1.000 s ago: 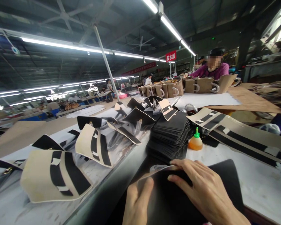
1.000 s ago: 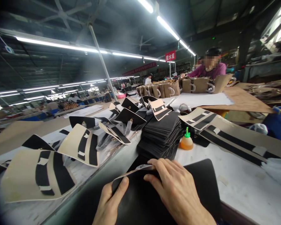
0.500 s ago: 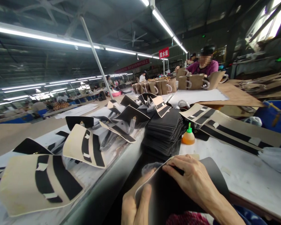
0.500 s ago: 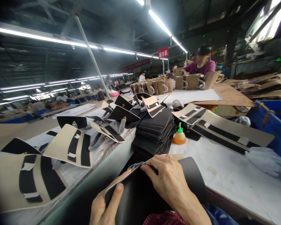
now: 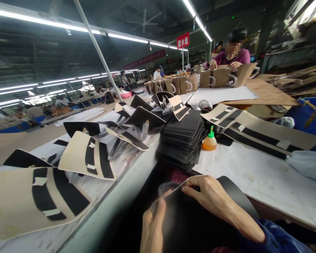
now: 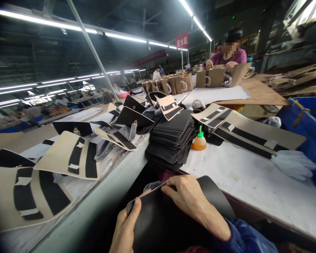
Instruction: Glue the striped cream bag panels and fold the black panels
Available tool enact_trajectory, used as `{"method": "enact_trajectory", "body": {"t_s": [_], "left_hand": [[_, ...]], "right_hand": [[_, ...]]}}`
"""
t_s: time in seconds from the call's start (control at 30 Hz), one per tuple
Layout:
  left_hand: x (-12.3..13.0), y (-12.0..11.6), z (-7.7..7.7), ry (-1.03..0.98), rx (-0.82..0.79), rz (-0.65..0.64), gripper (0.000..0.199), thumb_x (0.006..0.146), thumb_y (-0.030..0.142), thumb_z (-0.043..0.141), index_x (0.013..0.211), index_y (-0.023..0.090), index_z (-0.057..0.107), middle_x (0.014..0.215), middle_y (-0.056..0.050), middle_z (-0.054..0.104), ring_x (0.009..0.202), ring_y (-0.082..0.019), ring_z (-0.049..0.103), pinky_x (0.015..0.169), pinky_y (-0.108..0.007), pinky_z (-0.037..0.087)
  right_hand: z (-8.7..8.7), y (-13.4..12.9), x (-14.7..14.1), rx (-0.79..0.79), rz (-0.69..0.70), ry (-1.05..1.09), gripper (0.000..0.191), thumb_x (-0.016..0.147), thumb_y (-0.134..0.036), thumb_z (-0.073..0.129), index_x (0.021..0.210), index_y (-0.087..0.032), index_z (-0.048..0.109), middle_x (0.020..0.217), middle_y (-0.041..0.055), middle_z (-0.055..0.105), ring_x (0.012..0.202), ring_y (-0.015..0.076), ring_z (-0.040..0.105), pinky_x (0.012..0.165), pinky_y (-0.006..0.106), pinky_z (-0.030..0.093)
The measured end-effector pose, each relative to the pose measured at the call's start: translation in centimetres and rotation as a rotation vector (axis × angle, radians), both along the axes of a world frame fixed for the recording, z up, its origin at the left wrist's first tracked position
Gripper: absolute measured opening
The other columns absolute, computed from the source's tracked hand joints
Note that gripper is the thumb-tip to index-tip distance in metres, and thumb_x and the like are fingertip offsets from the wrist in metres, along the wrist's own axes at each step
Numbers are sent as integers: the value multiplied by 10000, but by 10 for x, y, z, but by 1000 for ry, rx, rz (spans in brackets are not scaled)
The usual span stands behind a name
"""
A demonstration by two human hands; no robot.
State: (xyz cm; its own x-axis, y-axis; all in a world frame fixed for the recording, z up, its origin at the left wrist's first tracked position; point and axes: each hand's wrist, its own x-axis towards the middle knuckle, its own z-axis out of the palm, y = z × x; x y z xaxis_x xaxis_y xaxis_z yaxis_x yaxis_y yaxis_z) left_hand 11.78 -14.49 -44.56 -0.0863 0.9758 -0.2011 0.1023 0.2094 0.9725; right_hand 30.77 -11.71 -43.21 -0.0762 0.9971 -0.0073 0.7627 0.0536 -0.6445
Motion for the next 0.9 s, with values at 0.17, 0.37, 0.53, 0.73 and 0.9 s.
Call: {"method": "enact_trajectory", "body": {"t_s": [0.17,0.37,0.53,0.73,0.9], "left_hand": [[2,1,3,-84,-21,-49,436,882,530,601,1050,176,792,1186,-123,754,1240,-304,635,1077,-363,482],[-3,5,-4,-155,-22,-109,542,825,598,642,1129,169,775,1236,-121,733,1321,-331,563,1117,-374,445],[-9,10,-18,-266,-135,-39,593,762,625,711,1135,168,770,1237,-139,730,1321,-362,555,1126,-421,431],[-9,13,-17,-142,9,-90,597,752,697,662,1011,179,808,1149,-138,766,1258,-373,604,1084,-438,467],[-6,13,-15,-92,16,-113,642,757,722,616,983,149,800,1089,-141,780,1212,-360,633,1065,-420,477]], "right_hand": [[-2,7,0,-16,-11,-29,208,923,-286,612,794,-220,762,805,11,745,766,191,673,681,287,423],[-6,9,-3,2,-48,-66,175,914,-311,643,789,-233,738,822,4,744,796,208,682,686,302,416],[-13,8,0,49,-96,-98,137,890,-324,691,970,-213,691,923,35,745,877,251,687,739,332,455],[-17,8,6,149,80,-118,184,962,-271,613,1123,-308,692,1027,-14,727,952,188,676,860,314,452],[-17,7,6,215,166,-184,185,987,-269,567,1068,-307,729,908,5,688,863,179,662,819,327,435]]}}
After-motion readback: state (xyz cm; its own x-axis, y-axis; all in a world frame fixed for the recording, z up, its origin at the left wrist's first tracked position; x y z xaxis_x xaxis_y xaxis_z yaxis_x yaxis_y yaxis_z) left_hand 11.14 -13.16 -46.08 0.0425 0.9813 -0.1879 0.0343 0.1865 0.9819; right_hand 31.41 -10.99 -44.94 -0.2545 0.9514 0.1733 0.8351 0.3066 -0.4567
